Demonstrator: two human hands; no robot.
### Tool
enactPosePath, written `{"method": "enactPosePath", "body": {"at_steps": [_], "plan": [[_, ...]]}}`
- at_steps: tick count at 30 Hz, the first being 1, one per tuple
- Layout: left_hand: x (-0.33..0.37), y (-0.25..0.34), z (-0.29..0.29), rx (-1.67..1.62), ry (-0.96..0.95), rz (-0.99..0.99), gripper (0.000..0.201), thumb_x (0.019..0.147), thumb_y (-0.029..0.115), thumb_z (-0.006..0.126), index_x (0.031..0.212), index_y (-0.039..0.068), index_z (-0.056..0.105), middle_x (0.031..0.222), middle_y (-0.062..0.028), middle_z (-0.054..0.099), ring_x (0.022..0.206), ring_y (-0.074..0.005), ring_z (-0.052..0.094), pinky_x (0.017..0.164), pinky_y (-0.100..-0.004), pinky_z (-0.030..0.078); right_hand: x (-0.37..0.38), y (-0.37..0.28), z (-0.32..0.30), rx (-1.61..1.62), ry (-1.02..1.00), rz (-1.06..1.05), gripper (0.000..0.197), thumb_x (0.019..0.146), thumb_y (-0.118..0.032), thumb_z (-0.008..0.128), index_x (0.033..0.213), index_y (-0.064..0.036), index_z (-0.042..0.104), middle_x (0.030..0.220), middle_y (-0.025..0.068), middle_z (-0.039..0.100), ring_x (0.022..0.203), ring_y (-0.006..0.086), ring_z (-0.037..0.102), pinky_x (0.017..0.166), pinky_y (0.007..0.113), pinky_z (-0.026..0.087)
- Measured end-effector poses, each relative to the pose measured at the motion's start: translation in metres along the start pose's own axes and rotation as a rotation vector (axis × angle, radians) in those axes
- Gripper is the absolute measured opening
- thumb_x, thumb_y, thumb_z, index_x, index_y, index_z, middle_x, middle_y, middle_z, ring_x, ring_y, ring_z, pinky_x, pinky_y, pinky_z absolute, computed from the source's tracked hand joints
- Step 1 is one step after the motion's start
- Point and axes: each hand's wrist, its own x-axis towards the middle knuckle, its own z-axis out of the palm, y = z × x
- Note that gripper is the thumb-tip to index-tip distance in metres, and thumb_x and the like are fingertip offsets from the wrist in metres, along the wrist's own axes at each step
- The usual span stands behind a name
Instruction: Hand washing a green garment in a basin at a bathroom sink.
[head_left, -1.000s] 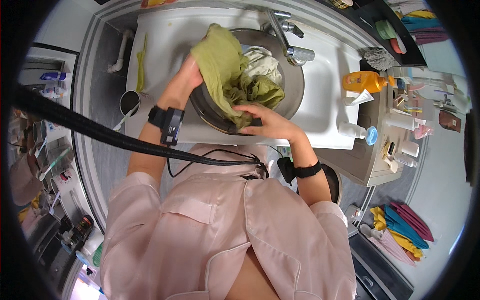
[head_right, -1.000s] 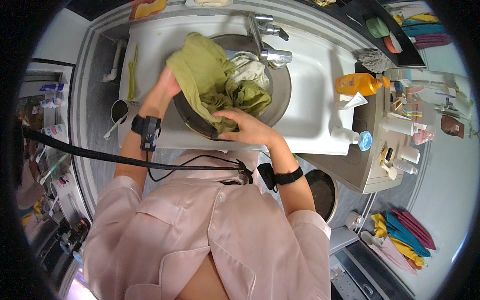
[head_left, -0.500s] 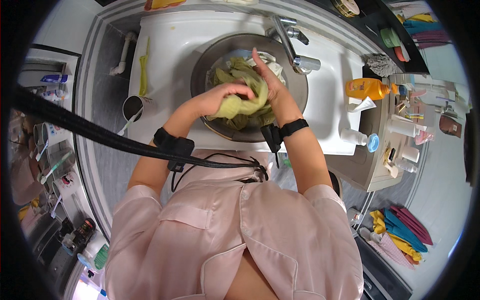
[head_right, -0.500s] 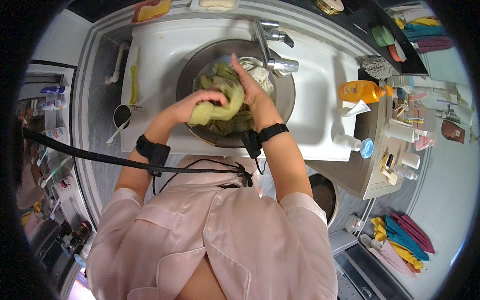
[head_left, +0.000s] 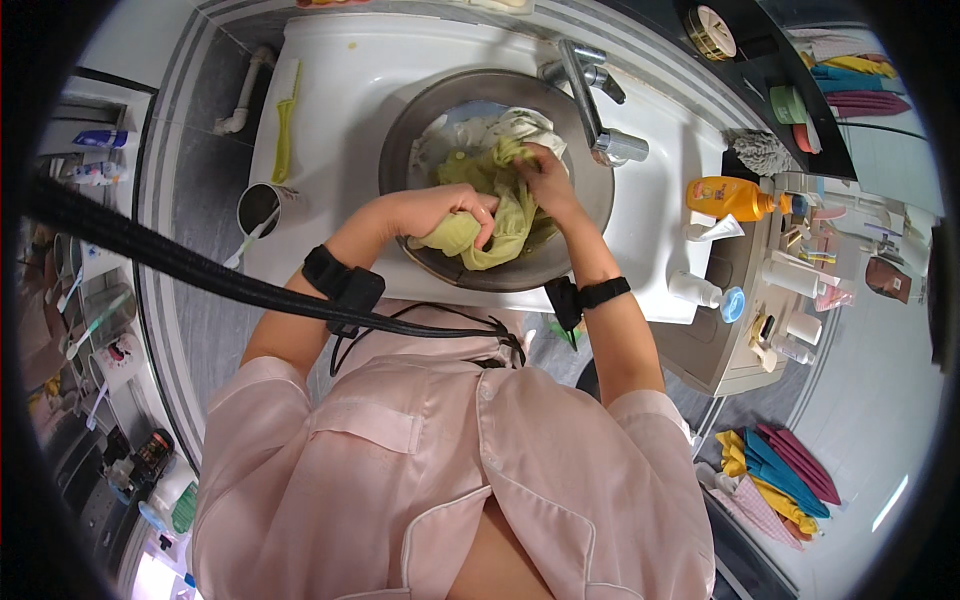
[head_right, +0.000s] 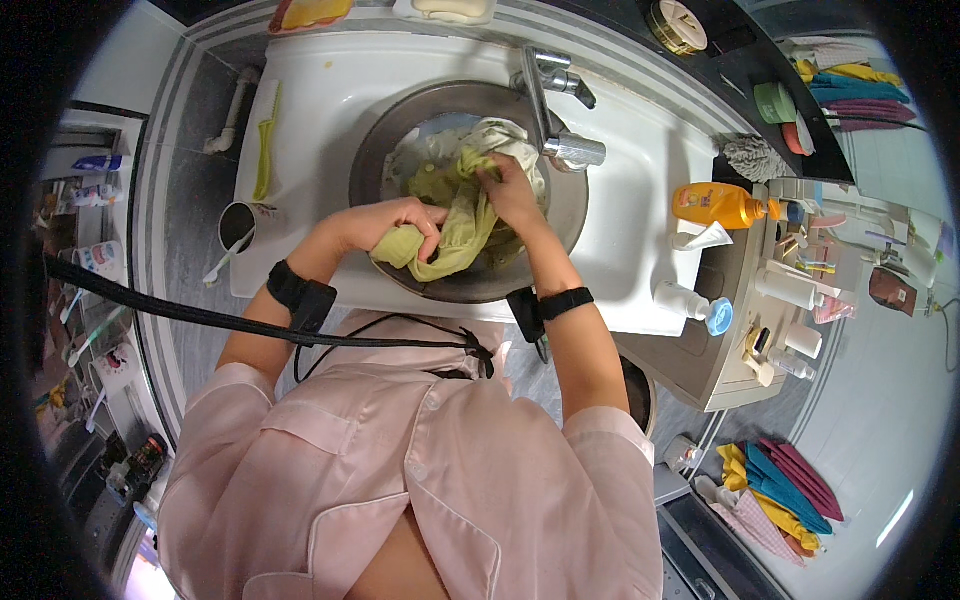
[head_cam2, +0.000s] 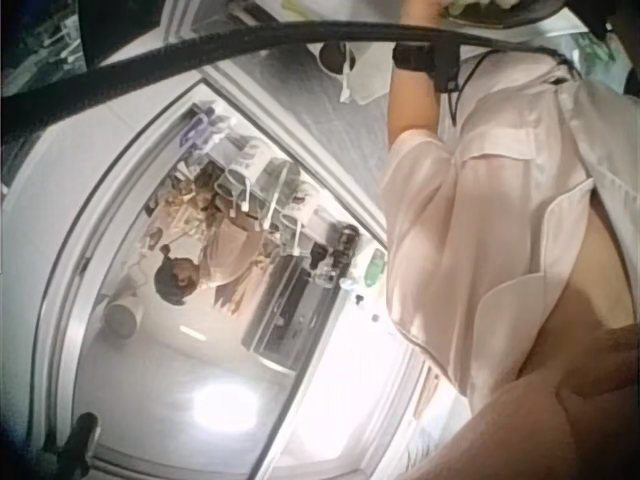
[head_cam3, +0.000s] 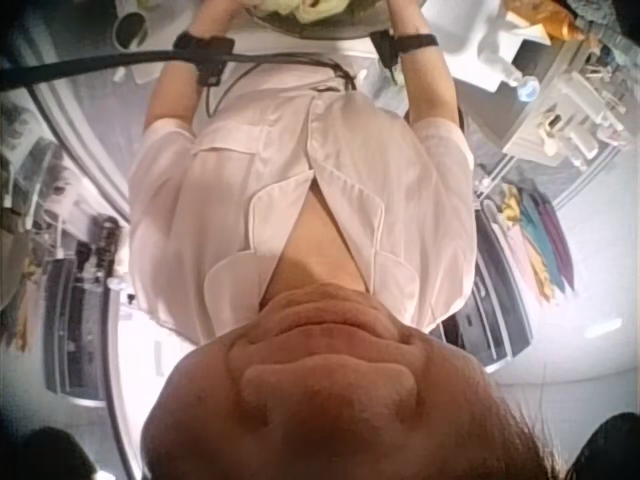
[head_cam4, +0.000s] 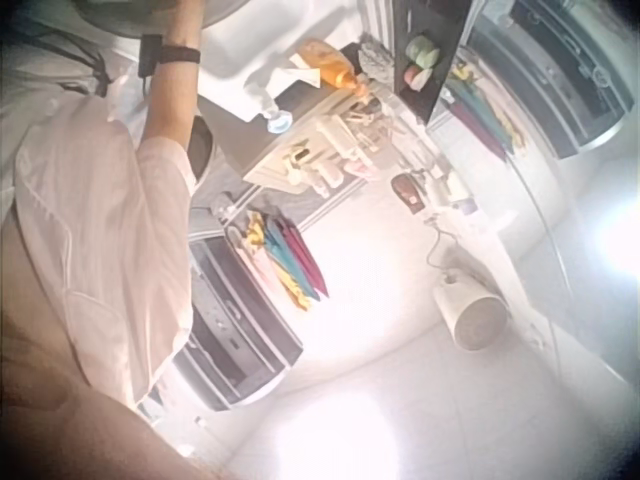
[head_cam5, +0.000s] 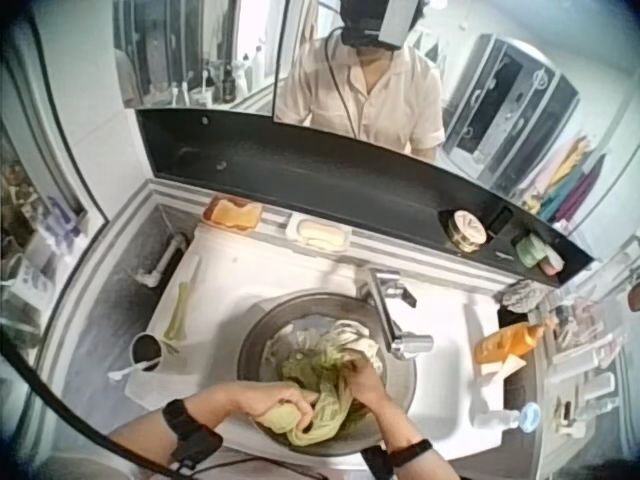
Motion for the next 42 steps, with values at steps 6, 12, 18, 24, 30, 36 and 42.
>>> {"method": "enactPosePath", "body": {"at_steps": [6, 12, 18, 24, 30, 36, 42], "plan": [[-0.032, 0.006, -0.052, 0.240, 0.232, 0.018, 0.016, 0.072, 0.007, 0.064, 0.088, 0.004, 0.065, 0.098, -0.0107, 0.062, 0.091, -0.0237, 0.059, 0.081, -0.0287, 0.044, -0.011, 0.010, -0.018, 1.149, 0.272, 0.271, 0.030, 0.091, -0.016, 0.051, 0.119, -0.0059, 0.047, 0.114, 0.0082, 0.055, 0.102, 0.0220, 0.054, 0.088, 0.036, 0.044], [-0.043, -0.007, -0.064, 0.547, 0.874, -0.211, 0.038, 0.072, -0.002, 0.057, 0.109, 0.007, 0.058, 0.104, -0.0092, 0.061, 0.096, -0.0231, 0.058, 0.083, -0.0326, 0.045, -0.015, 0.022, -0.040, 1.729, 0.185, 0.359, 0.038, 0.086, -0.012, 0.056, 0.122, -0.0046, 0.045, 0.126, 0.0127, 0.049, 0.117, 0.0270, 0.046, 0.098, 0.043, 0.039], [-0.005, -0.012, -0.019, -0.452, 0.836, -0.491, 0.049, 0.086, 0.036, 0.058, 0.127, 0.012, 0.043, 0.117, -0.0051, 0.055, 0.112, -0.0227, 0.050, 0.089, -0.0369, 0.044, 0.008, -0.021, -0.020, 1.547, 0.224, 0.432, 0.033, 0.077, -0.002, 0.066, 0.107, -0.0071, 0.053, 0.102, 0.0093, 0.062, 0.096, 0.0226, 0.060, 0.086, 0.036, 0.048], [0.027, -0.055, -0.016, -1.361, 0.557, 0.008, 0.073, 0.080, 0.061, 0.052, 0.134, 0.014, 0.034, 0.124, -0.0098, 0.050, 0.111, -0.0239, 0.050, 0.088, -0.0398, 0.046, -0.018, -0.084, 0.034, 0.875, 0.150, 0.122, 0.026, 0.074, 0.001, 0.062, 0.097, -0.0063, 0.054, 0.091, 0.0039, 0.060, 0.086, 0.0167, 0.059, 0.079, 0.029, 0.047], [0.025, -0.089, 0.015, -0.087, 0.890, 0.236, 0.069, 0.081, 0.008, 0.063, 0.138, 0.007, 0.024, 0.125, -0.0090, 0.048, 0.112, -0.0210, 0.048, 0.099, -0.0297, 0.035, -0.044, -0.094, 0.063, -0.081, 0.109, -0.117, 0.020, 0.071, -0.015, 0.071, 0.079, -0.0055, 0.054, 0.068, 0.0126, 0.058, 0.062, 0.0259, 0.057, 0.061, 0.032, 0.045], [0.065, -0.095, 0.007, -1.062, 1.158, -0.026, 0.045, 0.089, 0.037, 0.046, 0.126, 0.010, 0.043, 0.119, -0.0080, 0.052, 0.108, -0.0211, 0.052, 0.093, -0.0360, 0.039, 0.017, -0.062, 0.055, -0.230, 0.525, 0.016, 0.020, 0.073, -0.027, 0.065, 0.073, -0.0078, 0.059, 0.063, 0.0160, 0.060, 0.061, 0.0365, 0.059, 0.055, 0.041, 0.046], [0.047, -0.112, -0.014, -1.599, 0.995, 0.084, 0.036, 0.092, 0.036, 0.047, 0.121, 0.015, 0.049, 0.115, -0.0060, 0.055, 0.105, -0.0168, 0.053, 0.085, -0.0369, 0.045, -0.005, -0.088, 0.075, -0.179, 0.256, -0.030, 0.018, 0.072, -0.021, 0.066, 0.074, -0.0056, 0.057, 0.067, 0.0149, 0.060, 0.068, 0.0367, 0.059, 0.061, 0.040, 0.046]]}}
